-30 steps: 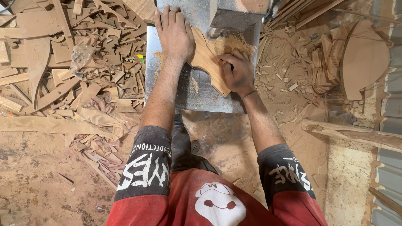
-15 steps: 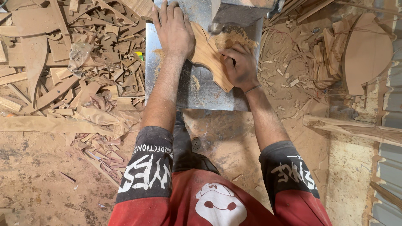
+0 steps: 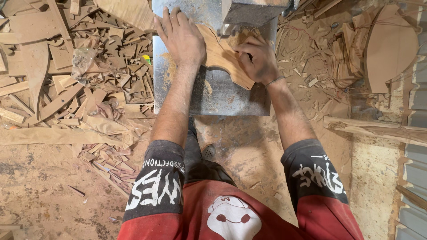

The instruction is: The person uses a bandsaw to cut and shape a wooden piece. They guide the wood along the blade with both hands, repositioning it multiple times to follow a curved outline. The person removes small offcuts and continues shaping the piece until the clip ends.

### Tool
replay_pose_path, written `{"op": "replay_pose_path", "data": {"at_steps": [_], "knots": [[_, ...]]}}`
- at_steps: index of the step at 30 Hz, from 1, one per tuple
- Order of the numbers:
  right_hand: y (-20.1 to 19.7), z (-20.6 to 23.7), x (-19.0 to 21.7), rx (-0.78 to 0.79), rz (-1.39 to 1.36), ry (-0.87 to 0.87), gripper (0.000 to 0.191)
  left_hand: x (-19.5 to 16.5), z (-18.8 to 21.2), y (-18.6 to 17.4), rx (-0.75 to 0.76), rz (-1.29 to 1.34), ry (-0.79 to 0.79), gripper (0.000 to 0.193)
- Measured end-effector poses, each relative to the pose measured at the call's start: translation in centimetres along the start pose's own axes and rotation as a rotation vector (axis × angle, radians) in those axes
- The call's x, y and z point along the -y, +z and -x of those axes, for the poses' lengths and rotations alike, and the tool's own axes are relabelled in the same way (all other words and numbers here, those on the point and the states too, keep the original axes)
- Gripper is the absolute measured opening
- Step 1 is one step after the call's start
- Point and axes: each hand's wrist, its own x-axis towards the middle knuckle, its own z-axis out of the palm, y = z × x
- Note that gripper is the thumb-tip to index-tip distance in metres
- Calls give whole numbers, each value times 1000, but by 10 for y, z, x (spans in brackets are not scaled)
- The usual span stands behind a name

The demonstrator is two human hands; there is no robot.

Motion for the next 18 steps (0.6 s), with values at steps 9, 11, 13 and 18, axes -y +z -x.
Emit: {"op": "replay_pose_path", "data": {"at_steps": [9,11,13,18], "knots": [[-2,-5,-5,23,17,1,26,-6,0,-6,9,-7,-49,29],[-4,-6,-4,17,21,2,25,-6,0,-7,17,-12,-56,29],[-6,-6,-1,10,20,1,24,-6,0,-8,32,-20,-68,28],[-7,-8,4,3,5,-5,24,-4,-1,-7,21,-36,-57,27]]}}
